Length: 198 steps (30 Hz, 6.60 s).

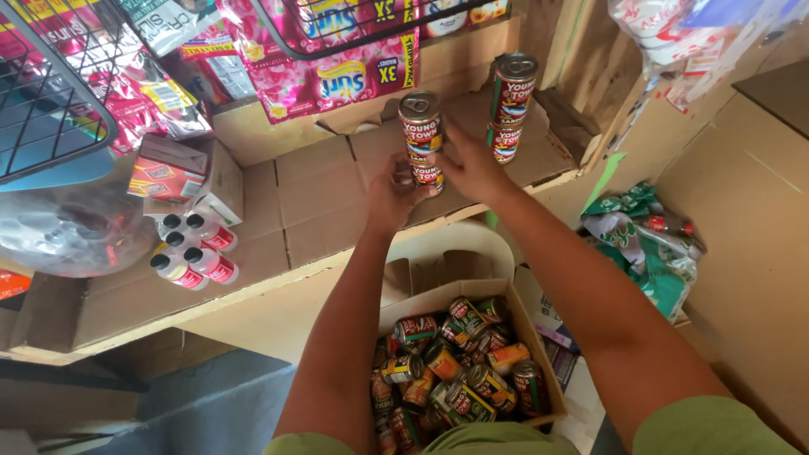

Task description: Stocking and organizing canned food items on a retail shelf from a cardboard box.

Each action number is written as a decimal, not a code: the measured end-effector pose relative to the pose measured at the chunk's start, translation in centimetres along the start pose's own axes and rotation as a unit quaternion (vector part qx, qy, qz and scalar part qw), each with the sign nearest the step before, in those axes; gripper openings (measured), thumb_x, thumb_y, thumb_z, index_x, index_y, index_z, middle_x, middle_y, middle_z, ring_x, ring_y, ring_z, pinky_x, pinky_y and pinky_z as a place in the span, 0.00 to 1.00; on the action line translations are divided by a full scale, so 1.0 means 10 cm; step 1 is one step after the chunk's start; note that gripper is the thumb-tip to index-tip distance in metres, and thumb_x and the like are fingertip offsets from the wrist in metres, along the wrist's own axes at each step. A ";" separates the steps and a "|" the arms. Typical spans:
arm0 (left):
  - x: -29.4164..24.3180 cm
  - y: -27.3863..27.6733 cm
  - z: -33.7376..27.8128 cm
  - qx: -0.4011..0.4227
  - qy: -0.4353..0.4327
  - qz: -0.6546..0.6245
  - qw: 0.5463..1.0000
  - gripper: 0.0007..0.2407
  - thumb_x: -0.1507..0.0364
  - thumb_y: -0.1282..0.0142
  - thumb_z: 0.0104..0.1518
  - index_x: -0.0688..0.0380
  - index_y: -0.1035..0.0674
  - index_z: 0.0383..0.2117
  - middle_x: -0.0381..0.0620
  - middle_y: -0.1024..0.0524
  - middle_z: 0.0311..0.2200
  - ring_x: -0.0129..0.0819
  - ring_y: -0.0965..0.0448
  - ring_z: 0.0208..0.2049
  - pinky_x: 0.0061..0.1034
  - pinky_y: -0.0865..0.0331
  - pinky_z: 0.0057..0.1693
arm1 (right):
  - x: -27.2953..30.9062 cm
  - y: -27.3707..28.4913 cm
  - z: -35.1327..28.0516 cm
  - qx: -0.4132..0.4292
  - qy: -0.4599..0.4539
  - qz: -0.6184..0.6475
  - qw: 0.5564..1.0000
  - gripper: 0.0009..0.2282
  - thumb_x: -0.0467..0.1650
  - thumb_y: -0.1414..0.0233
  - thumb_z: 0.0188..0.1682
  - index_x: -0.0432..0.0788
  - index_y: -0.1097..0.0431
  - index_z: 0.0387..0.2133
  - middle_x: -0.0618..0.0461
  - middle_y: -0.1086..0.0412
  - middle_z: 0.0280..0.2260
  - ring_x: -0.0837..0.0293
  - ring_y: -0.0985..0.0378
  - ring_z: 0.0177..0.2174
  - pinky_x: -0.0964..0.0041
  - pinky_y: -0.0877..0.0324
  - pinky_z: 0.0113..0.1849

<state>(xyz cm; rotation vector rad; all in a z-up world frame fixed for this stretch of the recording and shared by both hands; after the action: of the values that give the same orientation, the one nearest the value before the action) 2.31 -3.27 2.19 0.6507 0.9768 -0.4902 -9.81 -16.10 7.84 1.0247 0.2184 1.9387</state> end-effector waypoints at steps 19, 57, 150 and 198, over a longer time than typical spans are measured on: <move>-0.04 -0.85 0.49 -0.057 0.068 0.081 0.993 0.25 0.72 0.28 0.45 0.56 0.27 0.50 0.48 0.16 0.41 0.34 0.15 0.39 0.29 0.24 0.47 | -1.28 0.62 -0.34 -0.143 -0.206 0.037 0.967 0.23 0.34 0.34 0.36 0.48 0.24 0.49 0.54 0.20 0.36 0.57 0.20 0.34 0.60 0.26 0.39; 0.41 -1.32 1.52 -0.097 0.128 0.244 0.956 0.28 0.61 0.33 0.48 0.46 0.31 0.57 0.46 0.18 0.47 0.52 0.18 0.45 0.45 0.26 0.50 | -2.30 0.35 0.21 -0.140 -0.119 -0.255 0.949 0.22 0.29 0.40 0.39 0.43 0.27 0.51 0.37 0.28 0.43 0.36 0.26 0.41 0.44 0.29 0.43; -0.02 -0.37 -2.55 0.155 0.148 -0.154 0.965 0.35 0.81 0.34 0.46 0.53 0.33 0.65 0.46 0.28 0.53 0.34 0.24 0.55 0.27 0.30 0.62 | -0.26 -0.65 -3.30 0.058 -0.429 0.508 0.744 0.26 0.24 0.45 0.46 0.34 0.38 0.61 0.48 0.29 0.53 0.57 0.26 0.51 0.59 0.31 0.55; -0.17 0.24 -0.20 -0.138 -0.025 0.194 0.971 0.49 0.68 0.20 0.39 0.54 0.46 0.69 0.50 0.25 0.48 0.42 0.24 0.48 0.33 0.32 0.53 | -1.06 -0.36 -0.56 -0.072 -0.148 0.323 0.932 0.40 0.19 0.37 0.39 0.41 0.48 0.67 0.51 0.33 0.56 0.56 0.28 0.56 0.59 0.31 0.57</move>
<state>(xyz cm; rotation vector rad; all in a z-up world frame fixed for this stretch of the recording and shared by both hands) 1.87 0.04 3.57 0.5563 0.8232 -0.0221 -8.95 -20.99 -3.66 1.3862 -0.4846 2.2858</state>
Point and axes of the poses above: each hand's wrist, its own z-axis towards the middle knuckle, its own y-axis out of the back of the hand, x = y × z, the point moved 5 cm from there along z, towards the middle knuckle
